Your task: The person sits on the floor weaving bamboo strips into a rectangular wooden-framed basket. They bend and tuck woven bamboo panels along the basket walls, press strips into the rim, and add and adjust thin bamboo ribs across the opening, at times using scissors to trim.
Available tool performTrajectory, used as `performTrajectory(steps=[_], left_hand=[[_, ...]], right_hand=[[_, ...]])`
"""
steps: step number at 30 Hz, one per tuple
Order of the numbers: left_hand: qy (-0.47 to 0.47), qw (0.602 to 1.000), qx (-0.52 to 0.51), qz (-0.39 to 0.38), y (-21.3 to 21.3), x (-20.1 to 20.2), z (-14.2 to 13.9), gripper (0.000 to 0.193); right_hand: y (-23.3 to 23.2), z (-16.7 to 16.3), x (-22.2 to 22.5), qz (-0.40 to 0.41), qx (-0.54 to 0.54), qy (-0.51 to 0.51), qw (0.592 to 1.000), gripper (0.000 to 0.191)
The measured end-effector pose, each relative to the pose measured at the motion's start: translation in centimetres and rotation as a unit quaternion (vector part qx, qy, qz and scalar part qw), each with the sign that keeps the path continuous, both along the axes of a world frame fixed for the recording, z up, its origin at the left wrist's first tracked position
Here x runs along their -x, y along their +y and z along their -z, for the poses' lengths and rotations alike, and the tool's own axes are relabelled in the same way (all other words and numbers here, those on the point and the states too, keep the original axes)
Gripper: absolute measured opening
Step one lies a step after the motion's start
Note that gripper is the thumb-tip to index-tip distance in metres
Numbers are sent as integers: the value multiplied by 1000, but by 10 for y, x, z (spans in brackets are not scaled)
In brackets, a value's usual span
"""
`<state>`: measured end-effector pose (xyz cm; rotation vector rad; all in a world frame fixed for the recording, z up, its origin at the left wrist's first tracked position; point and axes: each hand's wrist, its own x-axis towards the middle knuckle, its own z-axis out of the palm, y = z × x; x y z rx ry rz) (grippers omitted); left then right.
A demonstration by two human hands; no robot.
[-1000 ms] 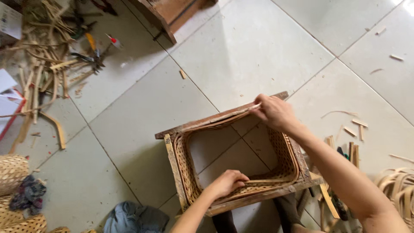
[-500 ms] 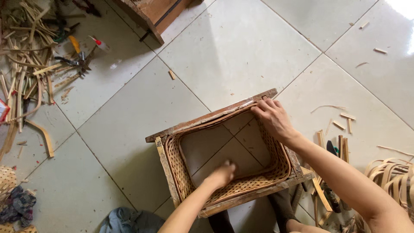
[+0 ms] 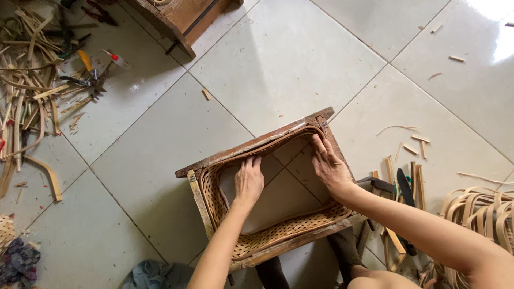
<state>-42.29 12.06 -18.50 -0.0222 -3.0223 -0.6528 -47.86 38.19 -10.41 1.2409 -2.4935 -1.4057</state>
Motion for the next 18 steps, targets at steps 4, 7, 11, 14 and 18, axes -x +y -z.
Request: performTrajectory(steps=[4, 7, 11, 14, 18], left_hand=[[-83, 996, 17, 37, -3, 3, -6, 30], [-100, 991, 49, 70, -2, 0, -10, 20], [-75, 989, 77, 103, 0, -1, -1, 13], [-63, 985, 119, 105, -3, 8, 17, 11], [-66, 981, 163, 81, -12, 31, 44, 14]], right_hand=[[-10, 3, 6, 21, -78, -44, 996, 49], [-24, 15, 15, 46, -188, -206, 959, 74], [-48, 39, 27, 29, -206, -276, 938, 58], [-59, 49, 34, 40, -210, -321, 923, 68], [-56, 55, 41, 52, -195, -318, 926, 72]])
